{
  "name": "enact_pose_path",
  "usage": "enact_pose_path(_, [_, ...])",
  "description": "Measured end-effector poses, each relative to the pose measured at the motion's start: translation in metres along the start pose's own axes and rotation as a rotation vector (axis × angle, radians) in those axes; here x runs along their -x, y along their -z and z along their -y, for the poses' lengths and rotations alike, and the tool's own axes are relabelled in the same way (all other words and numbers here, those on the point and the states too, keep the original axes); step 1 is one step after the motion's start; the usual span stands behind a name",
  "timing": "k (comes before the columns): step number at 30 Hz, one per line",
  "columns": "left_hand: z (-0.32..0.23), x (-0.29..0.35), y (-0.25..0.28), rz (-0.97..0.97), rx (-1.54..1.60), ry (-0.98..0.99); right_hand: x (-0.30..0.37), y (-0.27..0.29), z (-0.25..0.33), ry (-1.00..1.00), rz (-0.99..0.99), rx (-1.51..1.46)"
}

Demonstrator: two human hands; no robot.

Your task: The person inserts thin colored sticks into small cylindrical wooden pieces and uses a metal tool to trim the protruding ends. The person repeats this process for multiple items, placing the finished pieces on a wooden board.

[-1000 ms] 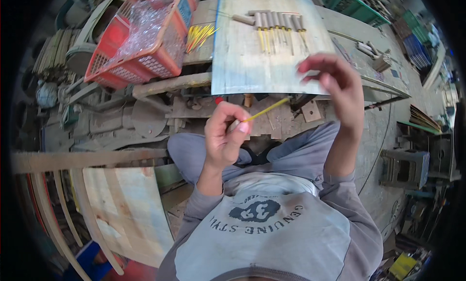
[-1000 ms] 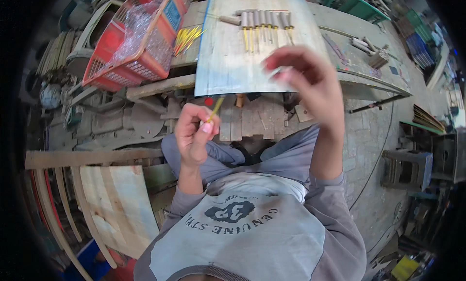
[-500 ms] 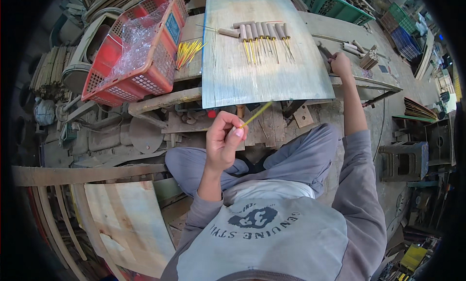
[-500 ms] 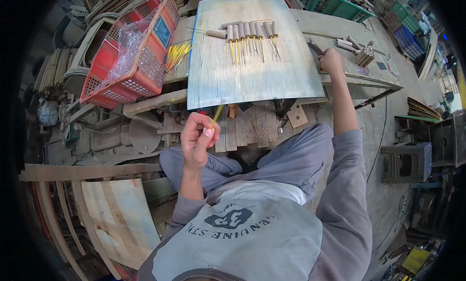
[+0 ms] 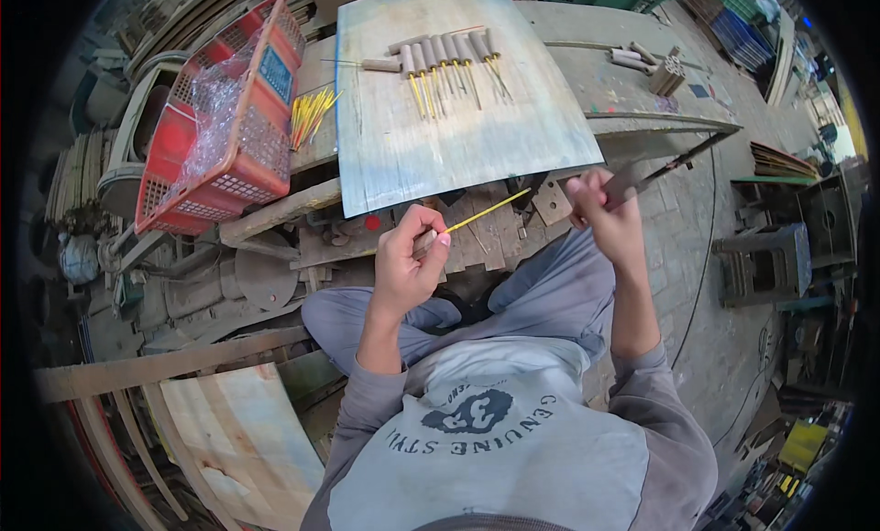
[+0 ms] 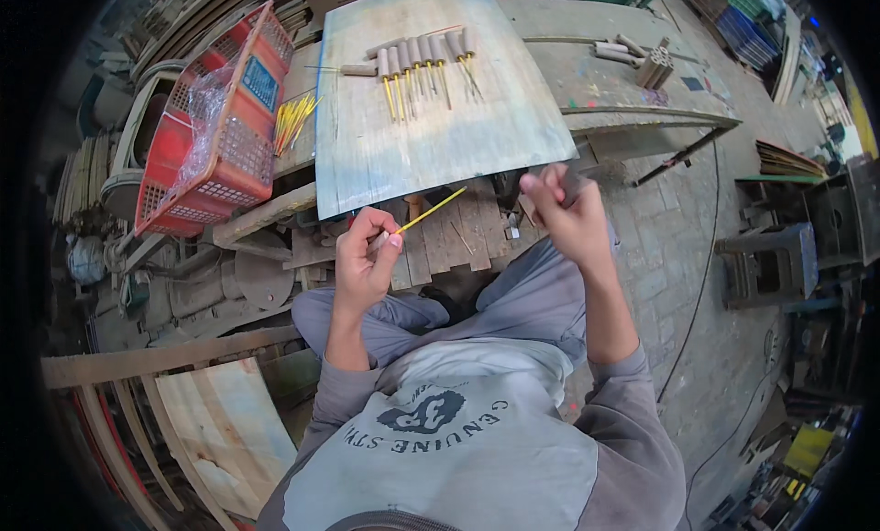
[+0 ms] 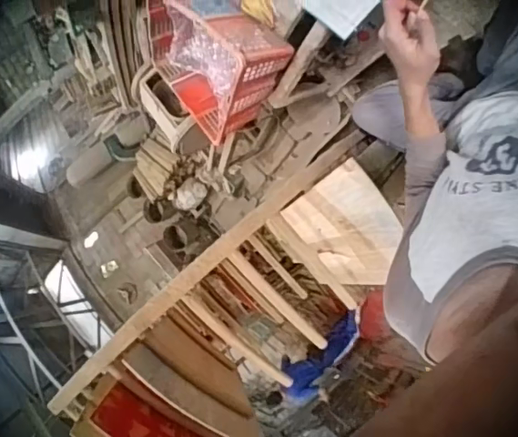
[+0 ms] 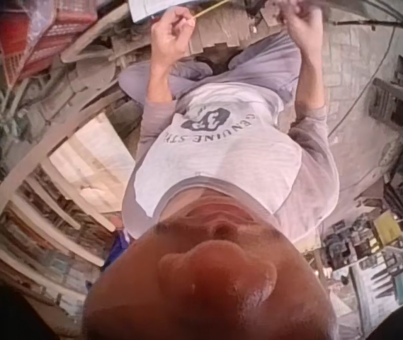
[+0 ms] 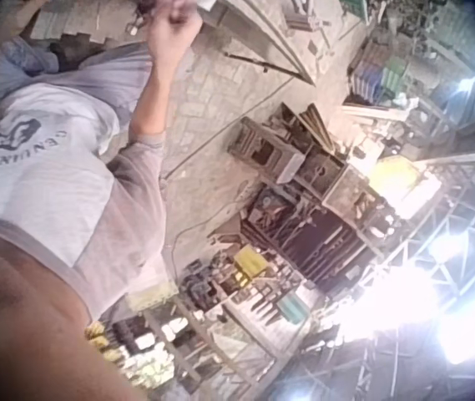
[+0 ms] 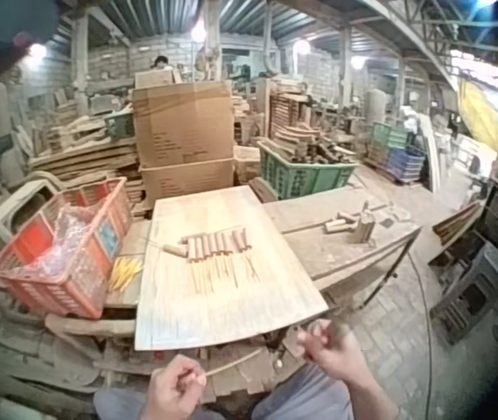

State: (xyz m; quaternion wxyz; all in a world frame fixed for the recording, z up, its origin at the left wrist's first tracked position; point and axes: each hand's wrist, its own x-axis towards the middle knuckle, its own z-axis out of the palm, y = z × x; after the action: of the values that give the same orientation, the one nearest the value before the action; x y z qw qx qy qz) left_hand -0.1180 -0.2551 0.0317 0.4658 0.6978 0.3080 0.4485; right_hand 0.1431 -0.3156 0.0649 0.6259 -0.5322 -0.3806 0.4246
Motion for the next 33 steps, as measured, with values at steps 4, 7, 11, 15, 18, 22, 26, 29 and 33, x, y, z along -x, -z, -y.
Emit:
enact_pose_path(4, [-0.006,-0.003,-0.009,0.067,-0.031,0.001,-0.013,-0.004,-0.018,0.460,-0.008,0.524])
enact_pose_path(7, [-0.012,-0.003,-0.013,0.087,-0.068,-0.001,-0.011,0.000,-0.011,0.368,-0.057,0.420])
enact_pose_path(11, [-0.010,-0.001,-0.017,0.104,-0.055,0.009,-0.012,0.002,-0.011,0.461,-0.087,0.497])
enact_pose_path(15, [-0.012,-0.002,-0.017,0.105,-0.044,0.001,-0.015,-0.002,-0.016,0.413,-0.238,0.244])
enact_pose_path(18, [-0.014,-0.003,-0.017,0.116,-0.022,-0.006,-0.010,-0.010,-0.022,0.477,-0.257,0.357])
enact_pose_path(22, [-0.008,-0.003,-0.017,0.097,0.006,-0.003,-0.010,-0.014,-0.004,0.369,-0.356,0.281])
enact_pose_path(26, [-0.007,-0.004,-0.015,0.090,0.028,0.010,-0.008,-0.015,-0.003,0.543,-0.210,0.551])
enact_pose_path(29, [-0.009,-0.005,-0.016,0.088,0.039,-0.008,-0.020,-0.017,0.001,0.478,-0.395,0.019])
enact_pose_path(33, [-0.015,-0.005,-0.021,0.073,0.001,-0.054,-0.021,-0.009,-0.003,0.613,-0.136,0.719])
